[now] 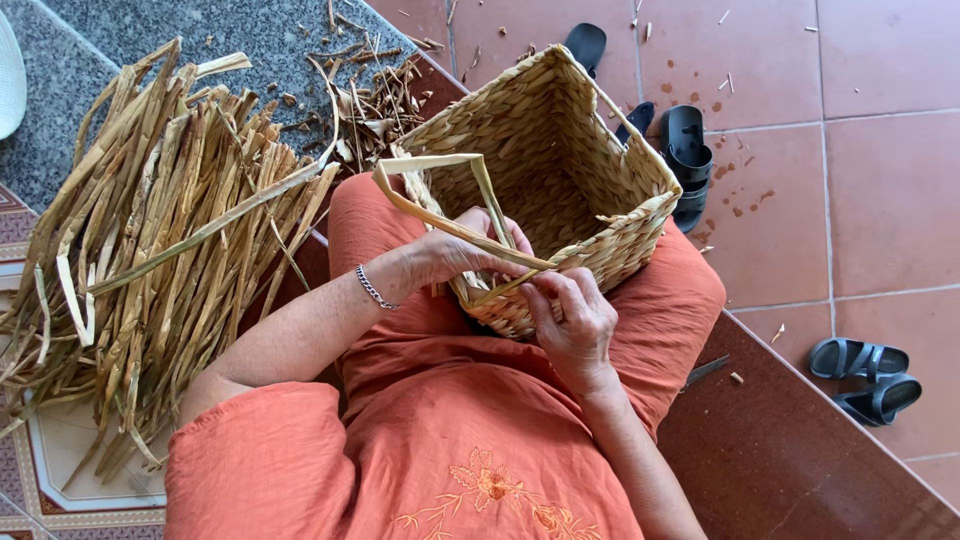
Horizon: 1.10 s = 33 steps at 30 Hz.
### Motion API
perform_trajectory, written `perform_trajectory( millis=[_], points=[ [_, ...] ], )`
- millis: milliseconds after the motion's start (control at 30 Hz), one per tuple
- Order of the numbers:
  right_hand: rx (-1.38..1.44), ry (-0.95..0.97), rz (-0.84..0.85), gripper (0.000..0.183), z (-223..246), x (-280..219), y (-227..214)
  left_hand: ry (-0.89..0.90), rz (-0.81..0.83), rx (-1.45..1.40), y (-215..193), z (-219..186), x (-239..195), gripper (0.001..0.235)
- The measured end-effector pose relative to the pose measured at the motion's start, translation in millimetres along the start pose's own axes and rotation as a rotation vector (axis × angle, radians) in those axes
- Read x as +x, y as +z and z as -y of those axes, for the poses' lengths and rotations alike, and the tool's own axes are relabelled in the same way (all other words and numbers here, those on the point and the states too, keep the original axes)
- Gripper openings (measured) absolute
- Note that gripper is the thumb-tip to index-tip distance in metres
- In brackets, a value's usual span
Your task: The person weaves a rectangular basket using dried palm leaves. They interlace the leaves into the basket's rim, trim excess material with scissors, and continue weaving to reinforce the structure.
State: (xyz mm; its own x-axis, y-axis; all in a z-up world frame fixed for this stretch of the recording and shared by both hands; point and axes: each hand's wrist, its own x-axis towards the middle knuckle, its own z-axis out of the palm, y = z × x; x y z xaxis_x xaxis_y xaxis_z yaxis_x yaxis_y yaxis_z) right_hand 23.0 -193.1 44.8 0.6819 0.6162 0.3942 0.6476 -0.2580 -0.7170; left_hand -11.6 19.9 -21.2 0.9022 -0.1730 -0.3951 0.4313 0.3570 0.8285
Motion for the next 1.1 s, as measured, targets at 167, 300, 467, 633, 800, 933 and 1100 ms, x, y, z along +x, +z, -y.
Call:
perform_trajectory(
  millis=[167,300,467,633,800,933,1100],
  points=[
    [0.028,0.031,0.050,0.015,-9,4,6,0.026,0.060,-0.048,-7,2,-2,0.027],
    [0.029,0.084,0.104,0.015,-15,-8,-8,-0.006,0.016,0.042,-1,-2,-1,0.025],
    [-0.055,0.180,0.232,0.012,-26,-54,-56,-0.074,0.049,0.011,3,-11,-2,0.027],
    [-0.491,0.525,0.402,0.013,-61,-156,-131,-0.141,0.111,-0.038,5,-21,1,0.036],
    [-0.859,1.074,0.585,0.020,-101,-275,-185,-0.138,0.079,-0.006,6,-23,1,0.036],
    [-0.779,1.525,0.822,0.026,-131,-312,-196,-0.107,0.089,0.087,10,-28,-2,0.036],
    [-0.903,0.768,0.596,0.027,-87,-246,-171,0.122,-0.142,0.758,28,-33,-18,0.016]
  ],
)
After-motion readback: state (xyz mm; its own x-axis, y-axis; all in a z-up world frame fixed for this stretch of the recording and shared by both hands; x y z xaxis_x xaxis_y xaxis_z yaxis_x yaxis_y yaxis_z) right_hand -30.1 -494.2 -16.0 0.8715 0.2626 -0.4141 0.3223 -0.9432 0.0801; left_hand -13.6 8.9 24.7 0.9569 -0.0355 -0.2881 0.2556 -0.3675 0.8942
